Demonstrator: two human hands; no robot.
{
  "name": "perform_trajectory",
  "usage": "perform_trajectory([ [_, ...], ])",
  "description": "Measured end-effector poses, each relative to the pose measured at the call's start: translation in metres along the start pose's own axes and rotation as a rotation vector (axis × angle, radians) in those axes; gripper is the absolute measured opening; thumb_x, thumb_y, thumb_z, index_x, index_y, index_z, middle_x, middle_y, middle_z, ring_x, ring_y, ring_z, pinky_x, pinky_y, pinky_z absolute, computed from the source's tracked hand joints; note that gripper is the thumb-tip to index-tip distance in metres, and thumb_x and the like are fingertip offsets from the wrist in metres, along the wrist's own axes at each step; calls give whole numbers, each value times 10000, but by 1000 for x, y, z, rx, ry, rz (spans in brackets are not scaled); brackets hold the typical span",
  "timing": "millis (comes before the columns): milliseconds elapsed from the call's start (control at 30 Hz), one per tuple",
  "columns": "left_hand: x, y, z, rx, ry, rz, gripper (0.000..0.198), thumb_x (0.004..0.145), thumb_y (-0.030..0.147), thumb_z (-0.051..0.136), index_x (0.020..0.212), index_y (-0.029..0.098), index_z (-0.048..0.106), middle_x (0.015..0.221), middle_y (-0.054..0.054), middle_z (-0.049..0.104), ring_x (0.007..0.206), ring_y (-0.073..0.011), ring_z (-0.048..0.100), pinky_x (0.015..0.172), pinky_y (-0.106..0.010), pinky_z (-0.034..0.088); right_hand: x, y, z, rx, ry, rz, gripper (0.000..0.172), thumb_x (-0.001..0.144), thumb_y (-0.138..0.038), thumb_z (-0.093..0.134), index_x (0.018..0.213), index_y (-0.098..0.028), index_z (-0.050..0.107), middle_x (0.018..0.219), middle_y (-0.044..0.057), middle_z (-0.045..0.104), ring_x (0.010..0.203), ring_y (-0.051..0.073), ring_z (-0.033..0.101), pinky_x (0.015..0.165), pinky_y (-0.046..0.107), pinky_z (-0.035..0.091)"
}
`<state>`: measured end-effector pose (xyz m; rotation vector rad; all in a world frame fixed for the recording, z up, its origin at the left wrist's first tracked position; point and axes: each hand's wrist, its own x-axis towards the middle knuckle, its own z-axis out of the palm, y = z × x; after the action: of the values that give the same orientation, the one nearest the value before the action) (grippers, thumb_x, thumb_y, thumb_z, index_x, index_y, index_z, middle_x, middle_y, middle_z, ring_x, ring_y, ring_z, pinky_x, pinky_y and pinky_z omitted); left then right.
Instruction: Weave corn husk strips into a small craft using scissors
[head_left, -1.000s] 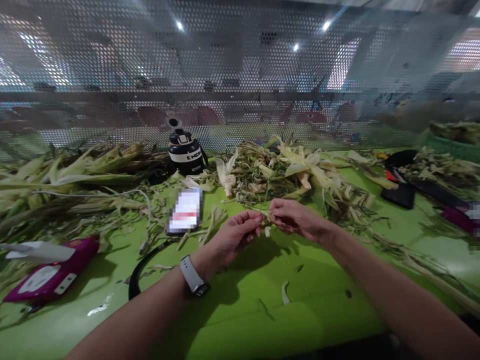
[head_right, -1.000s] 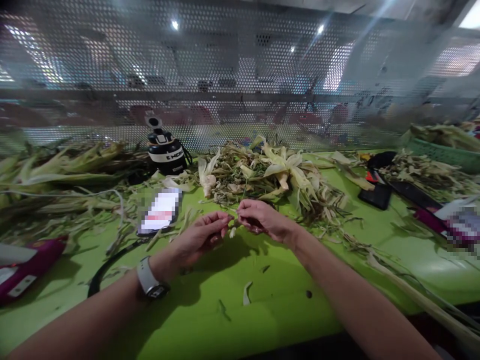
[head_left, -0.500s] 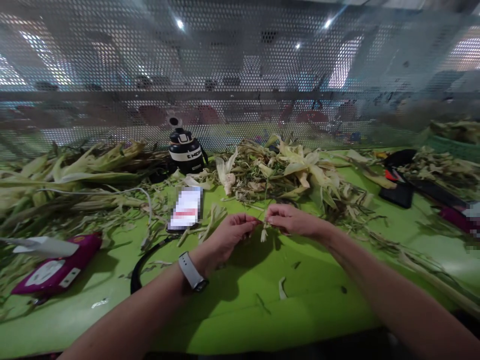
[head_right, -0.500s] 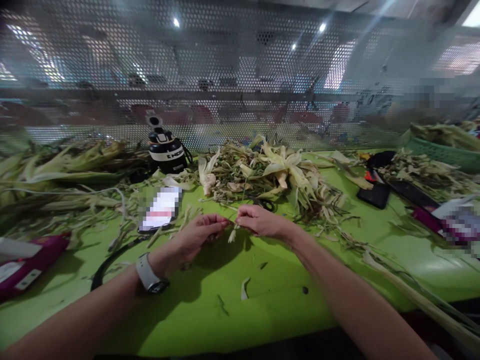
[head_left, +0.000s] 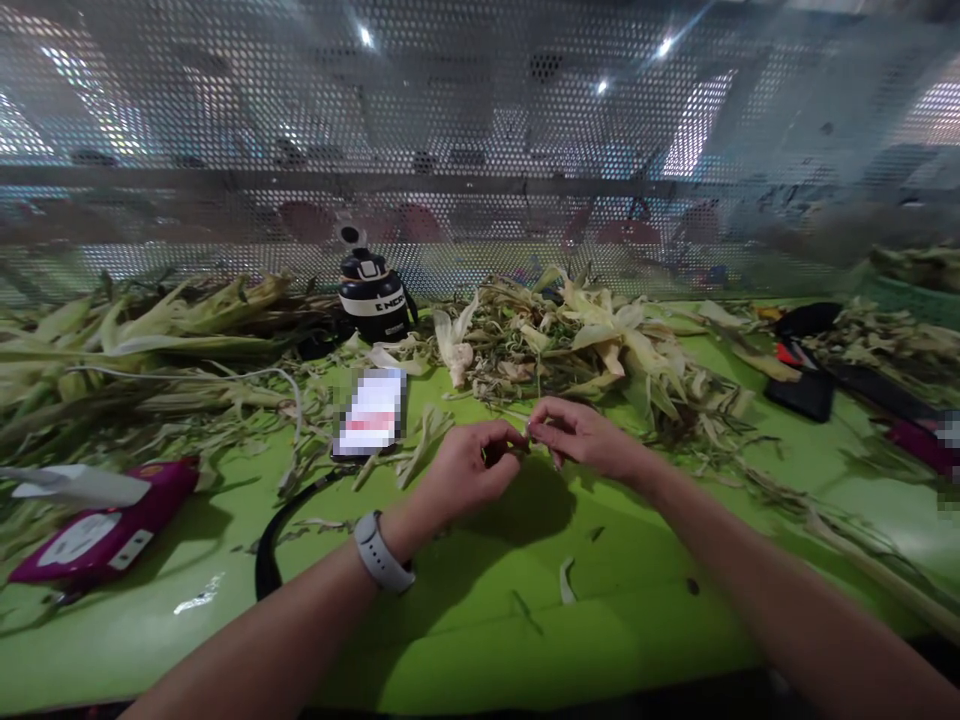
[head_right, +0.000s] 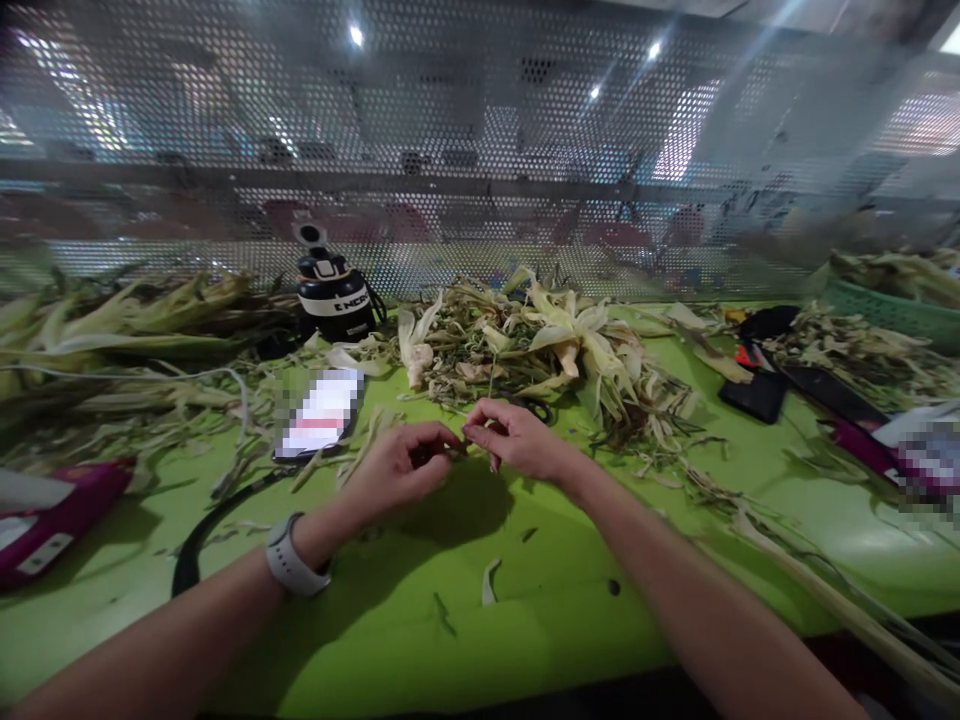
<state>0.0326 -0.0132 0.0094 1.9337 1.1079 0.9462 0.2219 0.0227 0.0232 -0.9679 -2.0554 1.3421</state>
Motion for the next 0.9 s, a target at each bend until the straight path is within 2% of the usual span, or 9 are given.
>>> perform_trajectory([
  [133,0,2,-1,139,119,97,152,701,112,522,804,169,618,594,24,566,533,-108,479,523,-229,354,0,3,5,13,58,-31,327,878,-510,513,815,-190,484,627,-68,471,428,53,423,435,188,368],
  [233,2,1,-1,-60,242,14,145,735,156,546,875,192,531,583,59,515,510,-96,462,495,-210,342,0,4,7,41,113,-35,305,887,-500,499,823,-203,472,570,-78,482,386,60,418,388,181,353],
  [333,4,-2,-3,-358,203,-79,96,746,190,563,820,199,504,639,55,518,543,-87,480,512,-199,369,-1,5,7,68,134,-38,290,893,-492,483,824,-214,445,587,-65,534,375,74,471,376,187,382],
  [400,5,-3,-6,-442,136,-126,40,746,208,564,780,189,554,638,46,525,538,-83,468,504,-197,362,-1,5,6,42,131,-45,273,902,-476,469,833,-212,443,618,-53,561,386,78,500,393,193,402],
  [500,7,-4,-8,-337,140,-159,104,741,218,558,721,174,651,608,19,561,542,-99,476,509,-213,368,-3,2,6,-55,113,-69,236,924,-426,446,850,-203,471,667,-29,584,457,90,537,468,212,439],
  [600,7,-3,-5,-138,250,-111,122,686,183,590,682,166,711,646,-24,632,630,-139,550,601,-248,428,-4,-1,8,-222,82,-170,204,934,-343,446,816,-191,513,687,-7,572,584,121,554,579,247,448],
  [667,8,-3,-4,-101,301,-105,125,665,177,602,683,161,725,666,-39,658,650,-154,577,620,-258,446,-4,-1,10,-350,60,-256,201,929,-294,452,779,-185,528,697,2,555,642,136,533,615,258,421],
  [800,8,-4,-4,-234,217,-258,165,702,235,582,743,151,719,568,-13,632,464,-125,530,459,-232,408,-3,3,10,-457,44,-274,207,940,-281,434,783,-187,529,699,-4,526,656,135,494,608,247,378],
  [900,8,-7,-5,-195,216,-255,173,711,231,571,747,150,720,519,-3,609,433,-124,517,425,-219,375,-3,4,7,-482,62,-227,205,949,-282,417,795,-189,515,693,-9,520,641,131,484,599,242,365],
])
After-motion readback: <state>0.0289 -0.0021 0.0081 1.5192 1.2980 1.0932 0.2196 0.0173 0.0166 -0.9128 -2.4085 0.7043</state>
